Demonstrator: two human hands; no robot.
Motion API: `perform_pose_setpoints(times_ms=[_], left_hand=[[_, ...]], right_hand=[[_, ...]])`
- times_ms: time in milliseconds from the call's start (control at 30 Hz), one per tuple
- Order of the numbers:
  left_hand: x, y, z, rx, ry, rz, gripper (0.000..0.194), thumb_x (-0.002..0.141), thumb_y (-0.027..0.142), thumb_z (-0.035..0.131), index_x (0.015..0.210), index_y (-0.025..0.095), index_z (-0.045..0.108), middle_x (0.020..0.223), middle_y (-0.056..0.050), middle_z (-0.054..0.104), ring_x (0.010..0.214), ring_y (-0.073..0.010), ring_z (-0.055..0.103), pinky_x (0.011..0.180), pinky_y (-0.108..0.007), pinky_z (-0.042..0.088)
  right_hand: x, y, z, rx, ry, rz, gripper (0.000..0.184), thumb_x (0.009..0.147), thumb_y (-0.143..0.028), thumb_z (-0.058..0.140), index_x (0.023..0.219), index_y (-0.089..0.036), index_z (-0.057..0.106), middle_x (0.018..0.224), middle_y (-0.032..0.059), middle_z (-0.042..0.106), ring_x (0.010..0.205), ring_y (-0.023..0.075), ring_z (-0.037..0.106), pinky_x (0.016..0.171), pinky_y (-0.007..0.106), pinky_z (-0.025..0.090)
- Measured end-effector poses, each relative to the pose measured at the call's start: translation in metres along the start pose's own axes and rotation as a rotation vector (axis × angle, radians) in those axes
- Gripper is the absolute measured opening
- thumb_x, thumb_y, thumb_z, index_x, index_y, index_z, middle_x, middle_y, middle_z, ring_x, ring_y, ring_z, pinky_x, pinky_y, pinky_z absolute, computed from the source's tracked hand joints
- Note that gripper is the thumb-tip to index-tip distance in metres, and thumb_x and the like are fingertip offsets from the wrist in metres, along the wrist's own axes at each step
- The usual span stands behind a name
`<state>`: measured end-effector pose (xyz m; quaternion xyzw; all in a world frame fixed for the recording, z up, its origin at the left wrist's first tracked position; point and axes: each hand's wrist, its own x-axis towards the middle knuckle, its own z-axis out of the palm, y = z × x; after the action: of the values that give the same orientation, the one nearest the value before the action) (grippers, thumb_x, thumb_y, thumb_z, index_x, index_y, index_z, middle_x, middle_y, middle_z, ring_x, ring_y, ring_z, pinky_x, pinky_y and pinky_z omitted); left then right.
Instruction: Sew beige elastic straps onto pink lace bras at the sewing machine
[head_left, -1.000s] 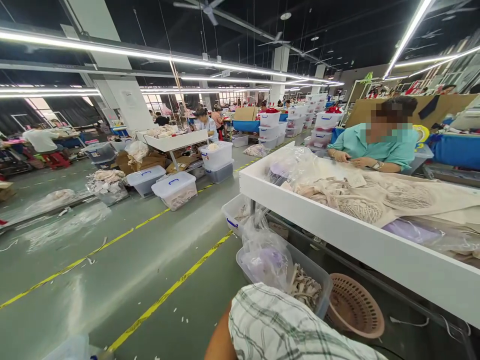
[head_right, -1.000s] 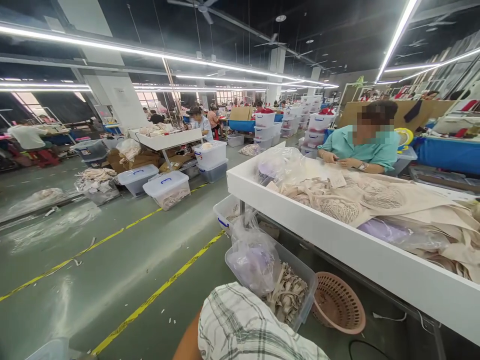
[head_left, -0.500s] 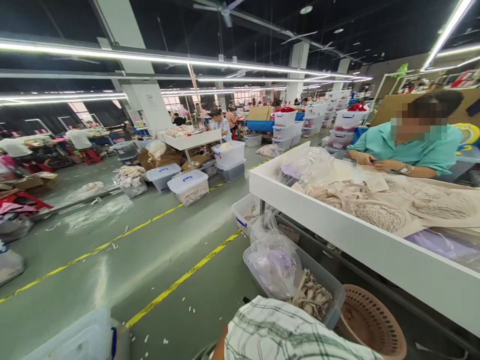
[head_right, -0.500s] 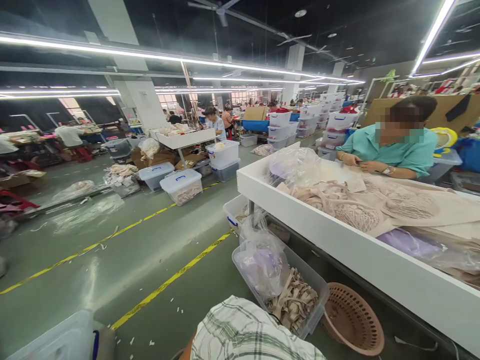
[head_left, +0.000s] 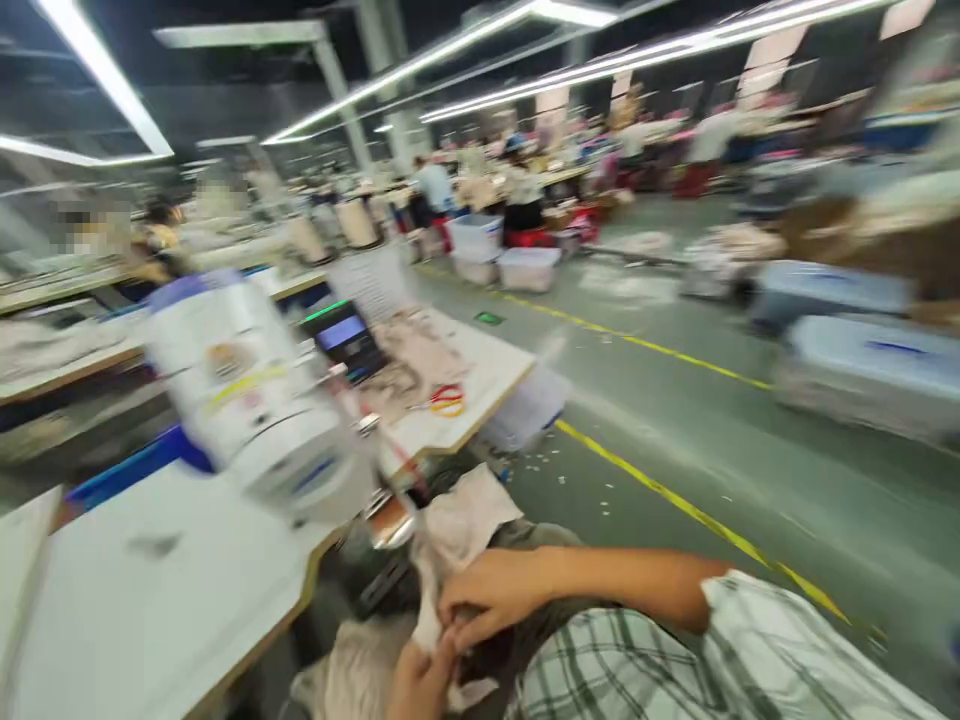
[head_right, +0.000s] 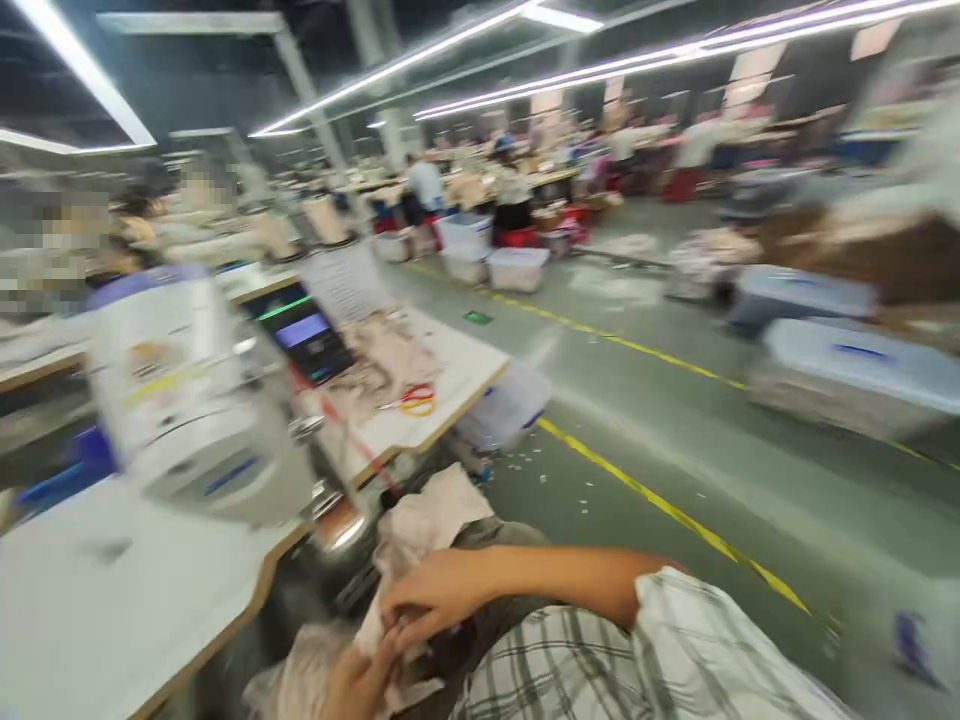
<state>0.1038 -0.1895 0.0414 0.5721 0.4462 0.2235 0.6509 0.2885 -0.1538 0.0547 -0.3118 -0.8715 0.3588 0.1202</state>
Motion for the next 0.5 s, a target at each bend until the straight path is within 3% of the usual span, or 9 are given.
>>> perform_pose_setpoints(times_ms=[33,100,200,300,500], left_hand=[[-0.002,-0.008,-0.007,-0.026,0.098,-0.035,0.041,0.084,0.055,0.069,0.090,0.015,0.069,0.087,-0.003,0.069,0.082,-0.0211,0.065,0.075,-0.036,0.055],[-0.004,-0.017,-0.016,-0.119,0.258,-0.083,0.053,0.071,0.067,0.073,0.078,0.015,0.068,0.069,-0.001,0.066,0.069,-0.0188,0.062,0.068,-0.032,0.052],[-0.005,-0.015,-0.022,-0.389,0.479,-0.076,0.059,0.062,0.067,0.078,0.087,0.015,0.067,0.066,-0.002,0.069,0.061,-0.0161,0.061,0.063,-0.028,0.049],[-0.005,-0.008,-0.025,-0.614,0.667,-0.049,0.051,0.061,0.060,0.083,0.080,0.016,0.066,0.071,-0.006,0.073,0.054,-0.0150,0.062,0.057,-0.028,0.050],[0.004,-0.019,-0.012,-0.773,0.862,-0.025,0.042,0.060,0.049,0.087,0.072,0.013,0.070,0.064,-0.003,0.070,0.055,-0.0117,0.059,0.057,-0.024,0.050]], right_hand=[[0.005,0.004,0.001,-0.009,-0.029,-0.014,0.022,0.087,-0.031,0.071,0.102,-0.017,0.064,0.091,0.0021,0.071,0.077,0.0140,0.064,0.062,0.021,0.042],[0.012,0.013,0.000,0.008,0.042,-0.006,0.013,0.089,-0.026,0.064,0.099,-0.018,0.065,0.089,0.0019,0.070,0.076,0.0143,0.062,0.064,0.023,0.042],[0.024,0.023,0.000,0.108,0.286,0.158,0.015,0.093,-0.029,0.052,0.092,-0.019,0.064,0.080,0.0019,0.067,0.066,0.0145,0.057,0.061,0.025,0.042],[0.035,0.030,0.008,0.160,0.439,0.260,0.021,0.094,-0.036,0.052,0.090,-0.020,0.065,0.075,0.0017,0.066,0.059,0.0146,0.054,0.058,0.027,0.044],[0.045,0.026,0.028,0.146,0.453,-0.039,0.017,0.096,-0.028,0.053,0.091,-0.022,0.068,0.084,0.0044,0.072,0.078,0.0172,0.068,0.068,0.028,0.054]])
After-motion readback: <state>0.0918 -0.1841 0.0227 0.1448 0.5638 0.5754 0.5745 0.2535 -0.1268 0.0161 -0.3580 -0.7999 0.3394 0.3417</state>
